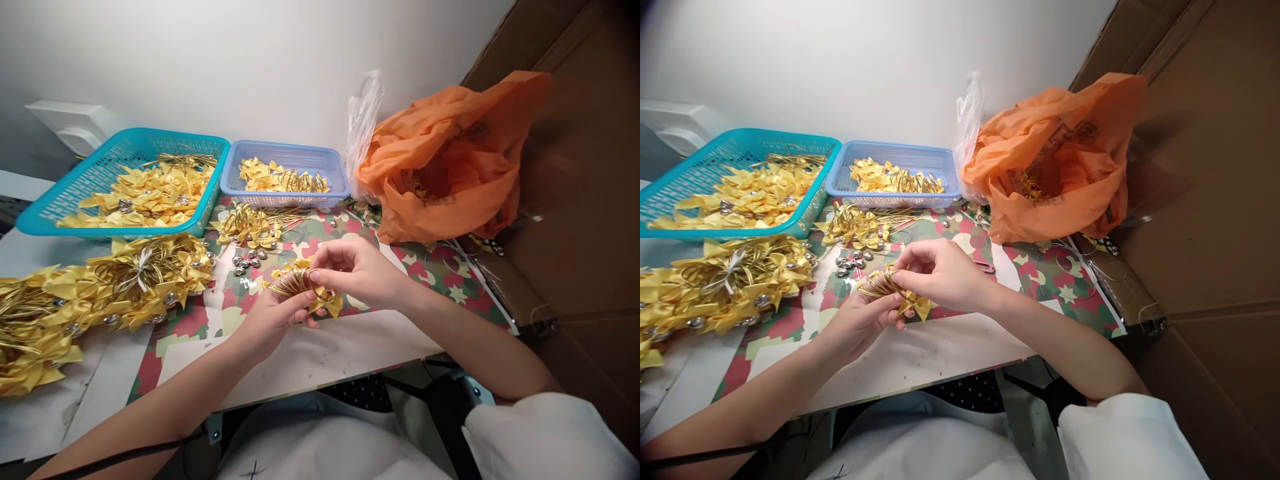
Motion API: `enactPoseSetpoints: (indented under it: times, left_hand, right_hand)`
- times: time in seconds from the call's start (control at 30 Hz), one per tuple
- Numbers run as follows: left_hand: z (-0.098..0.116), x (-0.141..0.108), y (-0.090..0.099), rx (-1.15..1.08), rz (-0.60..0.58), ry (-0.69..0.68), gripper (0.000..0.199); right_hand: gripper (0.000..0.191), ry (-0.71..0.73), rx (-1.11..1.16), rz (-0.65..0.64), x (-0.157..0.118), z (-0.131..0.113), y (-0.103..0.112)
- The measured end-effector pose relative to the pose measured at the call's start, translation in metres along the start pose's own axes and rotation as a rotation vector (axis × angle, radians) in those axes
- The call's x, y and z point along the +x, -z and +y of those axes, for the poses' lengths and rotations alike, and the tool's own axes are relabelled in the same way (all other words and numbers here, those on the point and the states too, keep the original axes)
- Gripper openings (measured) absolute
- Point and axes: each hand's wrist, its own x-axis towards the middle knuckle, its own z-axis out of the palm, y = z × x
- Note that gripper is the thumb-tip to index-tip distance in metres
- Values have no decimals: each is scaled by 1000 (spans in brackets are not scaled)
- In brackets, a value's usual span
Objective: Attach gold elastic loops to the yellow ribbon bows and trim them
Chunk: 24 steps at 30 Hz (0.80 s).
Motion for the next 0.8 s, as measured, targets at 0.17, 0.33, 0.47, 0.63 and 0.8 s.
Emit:
enactPoseSetpoints:
  times: [0.17,0.33,0.47,0.63,0.8]
  left_hand:
    - [-1,1,1,7,-19,-26,24]
    - [-2,2,2,34,-4,-56,22]
    - [-2,2,2,52,14,-48,24]
    - [-2,2,2,77,54,-36,25]
    - [-1,1,2,133,36,-22,25]
  right_hand:
    - [9,2,-6,5,-1,1,2]
    - [10,8,9,-15,-1,4,3]
    - [12,7,4,-2,-2,5,4]
    - [14,18,-45,38,0,7,7]
    - [9,222,-377,46,0,12,18]
